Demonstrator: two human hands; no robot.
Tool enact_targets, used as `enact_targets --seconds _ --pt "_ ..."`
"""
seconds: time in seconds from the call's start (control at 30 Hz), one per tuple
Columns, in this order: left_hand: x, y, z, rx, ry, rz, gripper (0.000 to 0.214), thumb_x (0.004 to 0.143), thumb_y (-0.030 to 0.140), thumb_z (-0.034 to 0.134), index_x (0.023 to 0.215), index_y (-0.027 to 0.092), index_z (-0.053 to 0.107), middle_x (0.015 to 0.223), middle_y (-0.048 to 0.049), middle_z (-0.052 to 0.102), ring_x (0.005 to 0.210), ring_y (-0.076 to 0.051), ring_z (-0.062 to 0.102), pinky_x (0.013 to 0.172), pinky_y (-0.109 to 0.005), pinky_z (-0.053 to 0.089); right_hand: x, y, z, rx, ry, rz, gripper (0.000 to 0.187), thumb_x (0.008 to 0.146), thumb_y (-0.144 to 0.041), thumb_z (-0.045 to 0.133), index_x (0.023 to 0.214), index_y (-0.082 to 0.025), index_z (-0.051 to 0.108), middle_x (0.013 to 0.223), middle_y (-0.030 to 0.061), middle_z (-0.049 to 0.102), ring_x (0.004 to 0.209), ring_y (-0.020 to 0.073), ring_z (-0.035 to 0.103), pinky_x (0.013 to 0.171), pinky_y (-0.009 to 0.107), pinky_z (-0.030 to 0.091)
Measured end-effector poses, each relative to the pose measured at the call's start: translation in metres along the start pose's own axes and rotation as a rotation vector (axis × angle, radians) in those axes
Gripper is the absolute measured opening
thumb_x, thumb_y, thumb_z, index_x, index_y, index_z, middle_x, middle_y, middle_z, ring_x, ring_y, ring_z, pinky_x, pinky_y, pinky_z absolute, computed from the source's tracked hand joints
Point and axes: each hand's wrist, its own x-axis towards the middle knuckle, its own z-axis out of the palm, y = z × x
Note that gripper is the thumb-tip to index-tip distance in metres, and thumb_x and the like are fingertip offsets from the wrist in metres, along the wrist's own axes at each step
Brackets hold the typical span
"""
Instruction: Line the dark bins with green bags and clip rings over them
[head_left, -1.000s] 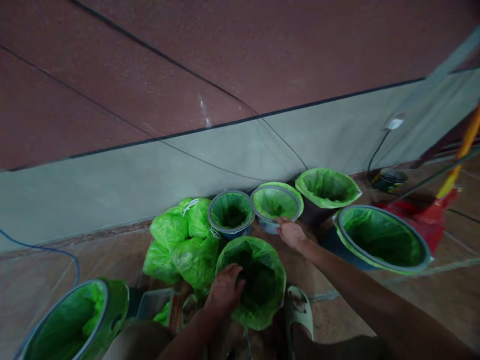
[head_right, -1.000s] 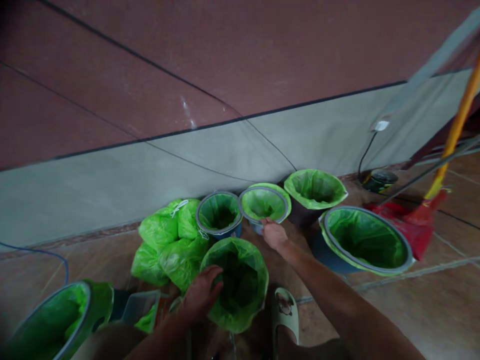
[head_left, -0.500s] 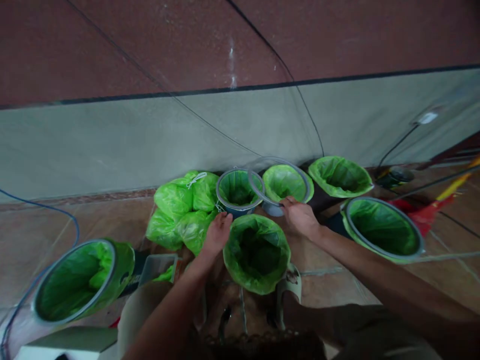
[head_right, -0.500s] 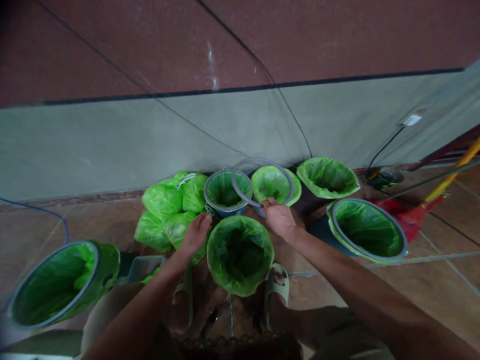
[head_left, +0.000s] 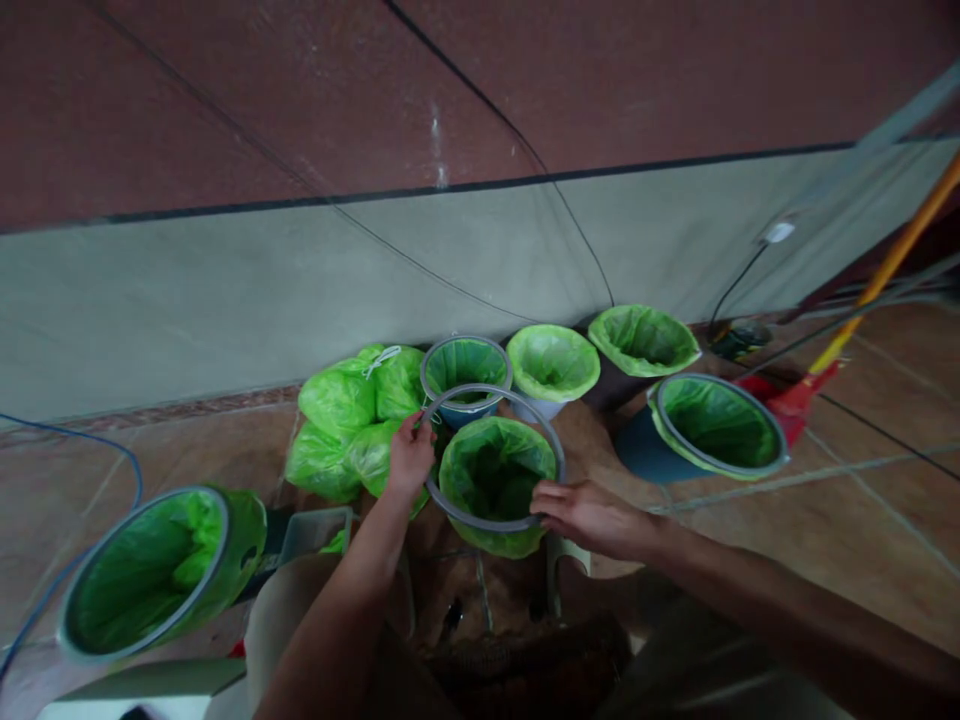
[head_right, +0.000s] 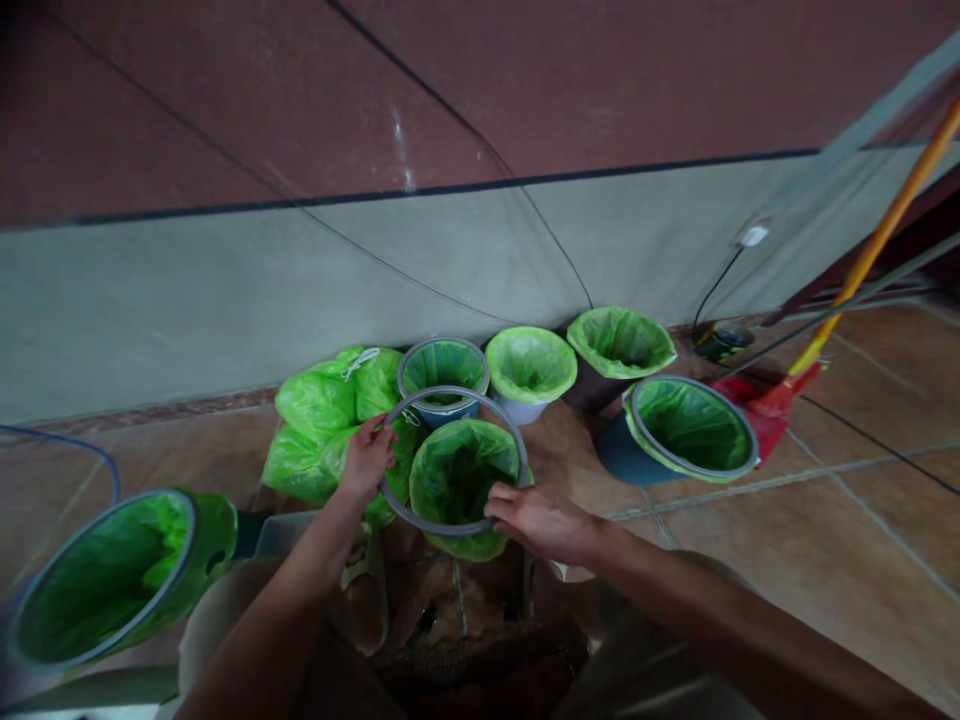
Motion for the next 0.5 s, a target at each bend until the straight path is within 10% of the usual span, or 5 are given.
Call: enact_targets --seconds 0.17,0.27,0.5 --pt "0.003 -0.022 0.017 -0.068 0.011 -0.059 0.034 0.094 0.030 0.051 0.124 0.015 0.055 0.064 0.0082 0.049 0.039 -0.005 0.034 0.040 -0.018 0.031 0.024 0.055 -0.018 0.073 0.460 0.582 0.051 0.098 -0.045 0.051 0.138 -0.013 0.053 0.115 0.0136 0.068 0.082 0.0190 0.068 0.078 0.031 0.053" --pt "0.002 -0.040 0.027 -0.051 -0.014 -0.071 0.034 0.094 0.029 0.047 0.125 0.015 0.053 0.064 0.0080 0.048 0.040 -0.005 0.035 0.040 -0.018 0.033 0.037 0.089 -0.004 0.009 0.284 0.845 0.051 0.101 -0.038 0.042 0.139 -0.007 0.053 0.114 0.0176 0.071 0.100 0.0257 0.069 0.088 0.033 0.050" --pt "0.008 -0.078 0.022 0.389 -0.001 -0.001 0.036 0.098 0.029 0.043 0.129 0.014 0.054 0.073 0.0000 0.060 0.054 -0.012 0.056 0.053 -0.024 0.046 0.047 0.110 0.032 0.008 -0.016 0.846 0.039 0.100 -0.029 0.038 0.119 -0.019 0.071 0.111 0.0105 0.075 0.103 0.0239 0.070 0.085 0.029 0.049"
